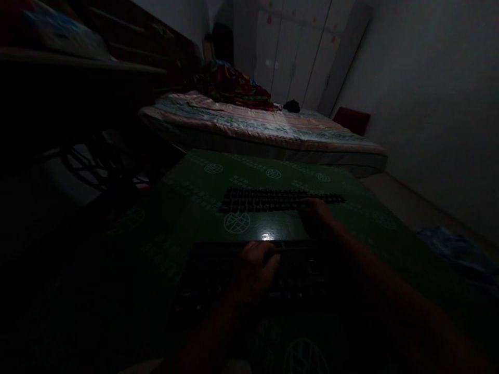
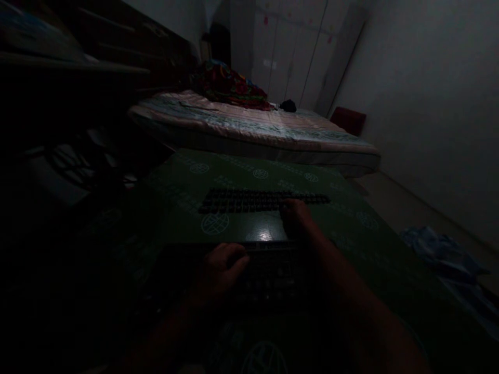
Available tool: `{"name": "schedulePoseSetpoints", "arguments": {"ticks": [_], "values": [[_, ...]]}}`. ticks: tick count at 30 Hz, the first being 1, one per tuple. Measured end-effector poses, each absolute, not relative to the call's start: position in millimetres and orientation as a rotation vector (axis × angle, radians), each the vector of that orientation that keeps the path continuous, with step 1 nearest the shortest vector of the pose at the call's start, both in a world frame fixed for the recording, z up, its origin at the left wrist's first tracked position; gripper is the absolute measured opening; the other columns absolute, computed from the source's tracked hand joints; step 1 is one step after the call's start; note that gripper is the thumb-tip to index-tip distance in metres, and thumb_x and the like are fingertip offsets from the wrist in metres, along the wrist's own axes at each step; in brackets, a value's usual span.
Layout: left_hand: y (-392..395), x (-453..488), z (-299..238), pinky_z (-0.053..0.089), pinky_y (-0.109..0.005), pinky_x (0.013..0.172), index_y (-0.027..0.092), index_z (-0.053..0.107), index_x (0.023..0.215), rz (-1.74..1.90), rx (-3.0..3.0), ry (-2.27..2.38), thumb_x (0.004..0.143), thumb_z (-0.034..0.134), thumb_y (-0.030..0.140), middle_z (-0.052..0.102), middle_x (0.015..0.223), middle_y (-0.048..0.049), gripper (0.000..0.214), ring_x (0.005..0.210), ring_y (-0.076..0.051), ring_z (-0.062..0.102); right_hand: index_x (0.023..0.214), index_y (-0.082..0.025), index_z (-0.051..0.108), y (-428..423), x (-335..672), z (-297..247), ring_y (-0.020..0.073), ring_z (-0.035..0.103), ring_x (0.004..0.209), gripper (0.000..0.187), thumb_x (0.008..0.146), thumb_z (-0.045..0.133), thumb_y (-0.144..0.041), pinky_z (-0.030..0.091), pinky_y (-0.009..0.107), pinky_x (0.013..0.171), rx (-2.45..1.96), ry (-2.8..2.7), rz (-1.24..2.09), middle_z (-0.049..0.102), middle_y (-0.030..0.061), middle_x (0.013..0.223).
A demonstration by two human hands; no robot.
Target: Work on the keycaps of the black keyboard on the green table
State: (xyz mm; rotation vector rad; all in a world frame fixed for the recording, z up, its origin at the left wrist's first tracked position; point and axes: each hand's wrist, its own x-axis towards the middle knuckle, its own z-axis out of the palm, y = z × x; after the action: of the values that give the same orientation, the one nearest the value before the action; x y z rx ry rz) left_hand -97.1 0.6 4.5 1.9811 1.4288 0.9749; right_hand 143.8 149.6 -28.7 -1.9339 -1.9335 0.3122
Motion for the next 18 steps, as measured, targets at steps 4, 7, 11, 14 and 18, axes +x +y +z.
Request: {"name": "schedulePoseSetpoints", "arguments": {"ticks": [4,7,11,14,18], "values": [[1.1,-97.2,4.0,0.046,-0.025,0.066,0.019,0.062,0.074,0.965,1.99,1.431,0.075,0.052,0.022,0.06,0.073,-0.0008,0.01,0.072,-0.015,0.058,0.101,-0.023,0.068,149.1,143.4,-27.6,0.0183,0.064,0.079,0.031,0.072,0.055,-0.027,0.045,0.023,0.064,-1.931,-1.933,0.304,0.07,0.0037,0.093],[0.7,-97.6,5.2,0.046,-0.025,0.066,0.019,0.062,0.074,0.933,1.995,1.436,0.075,0.052,0.022,0.06,0.073,-0.0008,0.01,0.072,-0.014,0.058,0.102,-0.023,0.067,147.7,142.6,-26.3,0.0198,0.063,0.084,0.032,0.072,0.055,-0.026,0.045,0.025,0.067,-1.924,-1.939,0.291,0.069,0.0043,0.096],[1.3,-97.9,4.2,0.046,-0.026,0.067,0.019,0.062,0.075,0.951,2.006,1.437,0.075,0.052,0.022,0.06,0.074,-0.0008,0.01,0.073,-0.014,0.058,0.104,-0.023,0.066,146.0,142.3,-26.5,0.0189,0.064,0.08,0.033,0.073,0.055,-0.026,0.046,0.024,0.065,-1.922,-1.925,0.297,0.07,0.0037,0.092],[2.3,-97.9,2.6,0.046,-0.025,0.067,0.019,0.062,0.074,0.962,2.013,1.427,0.075,0.053,0.022,0.06,0.073,-0.0005,0.009,0.072,-0.014,0.059,0.107,-0.021,0.064,146.3,143.4,-28.0,0.0199,0.064,0.081,0.036,0.072,0.057,-0.027,0.046,0.026,0.066,-1.926,-1.894,0.289,0.069,0.0054,0.095],[2.7,-97.6,2.7,0.046,-0.025,0.066,0.018,0.062,0.076,0.946,2.02,1.43,0.075,0.053,0.021,0.06,0.074,-0.0011,0.01,0.072,-0.014,0.059,0.103,-0.019,0.065,149.3,145.7,-30.4,0.0212,0.063,0.086,0.035,0.07,0.06,-0.028,0.046,0.027,0.069,-1.931,-1.875,0.287,0.068,0.0071,0.099]]}}
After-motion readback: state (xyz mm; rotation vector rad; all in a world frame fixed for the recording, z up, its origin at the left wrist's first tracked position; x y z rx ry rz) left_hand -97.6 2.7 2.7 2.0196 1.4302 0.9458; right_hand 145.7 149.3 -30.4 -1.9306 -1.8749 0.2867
